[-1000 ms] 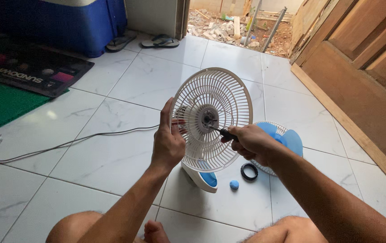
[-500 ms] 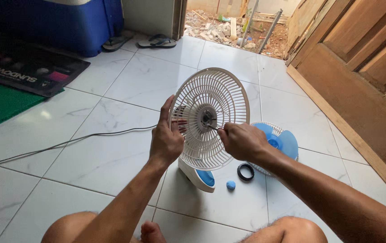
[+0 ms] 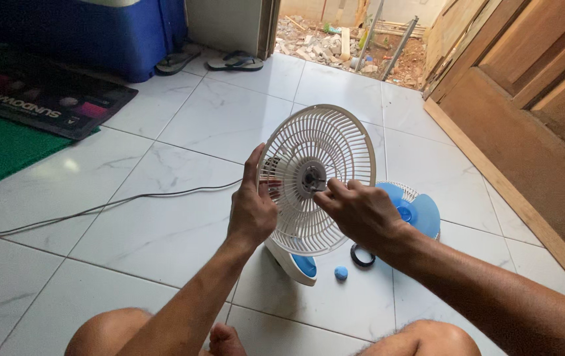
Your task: The person sits on the floor and disassembles a small electric desk fan. They remove the front grille, unscrew the blue blade cap, take off the blades, detach the rear grille and motor housing cover, and use a screwdriver on the motor housing parts.
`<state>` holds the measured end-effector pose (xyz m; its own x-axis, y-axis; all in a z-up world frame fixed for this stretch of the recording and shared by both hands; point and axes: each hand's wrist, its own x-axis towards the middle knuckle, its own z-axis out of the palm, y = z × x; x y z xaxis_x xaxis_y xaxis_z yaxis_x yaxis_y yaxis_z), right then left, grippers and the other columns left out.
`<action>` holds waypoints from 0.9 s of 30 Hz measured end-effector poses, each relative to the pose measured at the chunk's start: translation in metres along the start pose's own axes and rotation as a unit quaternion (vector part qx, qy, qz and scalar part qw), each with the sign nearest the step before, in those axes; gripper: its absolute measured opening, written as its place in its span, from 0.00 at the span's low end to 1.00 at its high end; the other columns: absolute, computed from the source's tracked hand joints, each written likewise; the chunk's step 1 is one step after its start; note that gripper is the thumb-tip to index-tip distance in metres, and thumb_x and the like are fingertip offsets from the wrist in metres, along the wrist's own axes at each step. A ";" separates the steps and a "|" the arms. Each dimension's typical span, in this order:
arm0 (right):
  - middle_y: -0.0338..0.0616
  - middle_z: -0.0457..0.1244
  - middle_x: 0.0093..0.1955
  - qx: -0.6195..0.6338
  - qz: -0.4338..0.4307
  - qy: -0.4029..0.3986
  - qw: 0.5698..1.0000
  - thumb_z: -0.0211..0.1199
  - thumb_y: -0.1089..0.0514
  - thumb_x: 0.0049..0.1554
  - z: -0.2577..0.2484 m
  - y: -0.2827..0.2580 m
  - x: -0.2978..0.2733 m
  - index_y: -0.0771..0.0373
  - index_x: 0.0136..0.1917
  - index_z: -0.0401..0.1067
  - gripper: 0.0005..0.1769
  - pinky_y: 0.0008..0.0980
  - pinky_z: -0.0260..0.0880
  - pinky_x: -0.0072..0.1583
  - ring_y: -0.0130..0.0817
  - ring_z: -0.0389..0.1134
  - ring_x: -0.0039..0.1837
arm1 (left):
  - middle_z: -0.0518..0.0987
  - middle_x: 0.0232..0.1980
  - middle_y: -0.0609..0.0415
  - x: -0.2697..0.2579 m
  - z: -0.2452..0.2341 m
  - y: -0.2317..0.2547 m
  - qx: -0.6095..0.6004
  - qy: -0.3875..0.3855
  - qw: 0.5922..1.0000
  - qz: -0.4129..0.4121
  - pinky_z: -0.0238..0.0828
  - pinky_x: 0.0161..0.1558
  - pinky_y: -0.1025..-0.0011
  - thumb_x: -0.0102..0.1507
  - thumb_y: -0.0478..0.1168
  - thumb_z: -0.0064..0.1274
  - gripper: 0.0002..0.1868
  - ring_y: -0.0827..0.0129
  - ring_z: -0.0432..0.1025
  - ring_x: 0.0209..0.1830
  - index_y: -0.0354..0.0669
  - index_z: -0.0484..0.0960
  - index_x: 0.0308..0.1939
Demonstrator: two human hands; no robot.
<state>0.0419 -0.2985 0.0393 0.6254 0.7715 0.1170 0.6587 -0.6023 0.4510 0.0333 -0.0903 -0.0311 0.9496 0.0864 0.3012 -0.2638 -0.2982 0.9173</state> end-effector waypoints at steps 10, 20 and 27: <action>0.61 0.71 0.41 0.279 0.310 -0.272 0.867 0.36 0.47 0.73 -0.007 0.019 0.022 0.69 0.47 0.78 0.34 0.52 0.70 0.47 0.51 0.72 0.39 | 0.81 0.54 0.40 -0.010 0.007 -0.002 -0.018 0.032 0.999 0.022 0.85 0.50 0.56 0.70 0.30 0.31 0.34 0.52 0.83 0.50 0.61 0.43 0.78; 0.49 0.65 0.51 -0.025 0.066 -0.024 0.997 0.63 0.62 0.56 0.002 -0.016 0.004 0.67 0.52 0.70 0.12 0.37 0.75 0.36 0.41 0.71 0.46 | 0.65 0.73 0.32 -0.003 0.007 0.000 0.000 -0.005 1.000 0.027 0.85 0.51 0.54 0.64 0.25 0.33 0.41 0.43 0.79 0.53 0.59 0.39 0.76; 0.51 0.72 0.41 0.132 0.252 -0.167 0.944 0.63 0.55 0.62 -0.006 0.012 0.003 0.68 0.57 0.69 0.16 0.41 0.73 0.41 0.46 0.69 0.48 | 0.69 0.70 0.32 -0.009 0.008 -0.004 0.000 0.009 0.997 0.080 0.82 0.56 0.51 0.68 0.26 0.31 0.37 0.43 0.77 0.58 0.59 0.41 0.77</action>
<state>0.0493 -0.3021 0.0499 0.9551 0.2923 -0.0482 0.2962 -0.9396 0.1717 0.0275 -0.0974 -0.0393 0.8924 0.0548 0.4480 -0.4114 -0.3093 0.8574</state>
